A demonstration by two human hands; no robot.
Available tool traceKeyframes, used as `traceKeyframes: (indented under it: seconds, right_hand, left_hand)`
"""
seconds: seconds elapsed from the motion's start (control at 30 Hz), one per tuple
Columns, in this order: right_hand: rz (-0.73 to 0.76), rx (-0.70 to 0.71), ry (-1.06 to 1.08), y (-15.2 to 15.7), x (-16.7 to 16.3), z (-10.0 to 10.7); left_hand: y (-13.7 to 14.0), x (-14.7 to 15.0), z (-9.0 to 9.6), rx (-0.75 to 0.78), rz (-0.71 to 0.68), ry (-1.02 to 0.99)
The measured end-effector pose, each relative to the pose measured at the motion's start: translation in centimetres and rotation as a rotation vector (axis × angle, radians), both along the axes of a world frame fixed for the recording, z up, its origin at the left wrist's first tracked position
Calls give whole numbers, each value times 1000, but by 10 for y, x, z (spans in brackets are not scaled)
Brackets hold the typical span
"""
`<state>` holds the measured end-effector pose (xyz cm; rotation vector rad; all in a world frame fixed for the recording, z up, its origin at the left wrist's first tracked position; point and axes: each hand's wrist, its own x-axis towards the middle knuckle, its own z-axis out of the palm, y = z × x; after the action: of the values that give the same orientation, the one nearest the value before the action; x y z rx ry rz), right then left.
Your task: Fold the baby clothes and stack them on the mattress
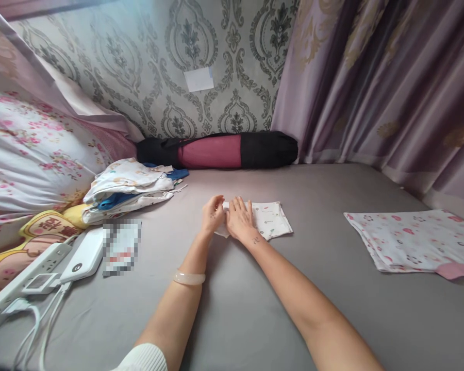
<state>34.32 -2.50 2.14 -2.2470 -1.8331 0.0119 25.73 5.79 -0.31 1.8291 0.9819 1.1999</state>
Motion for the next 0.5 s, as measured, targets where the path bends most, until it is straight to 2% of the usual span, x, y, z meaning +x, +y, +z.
traceKeyframes:
  seconds: [0.13,0.23,0.5]
  right_hand:
    - [35,-38,-23,-13,16,-6]
    - [40,-32,-19,-15,18,-11]
    - [20,-14,39,-15,18,-12]
  left_hand:
    - [-12,6,-8,112,-112,293]
    - [-14,5,-11,179,-159,426]
    - [-12,3,-12,244,-176,484]
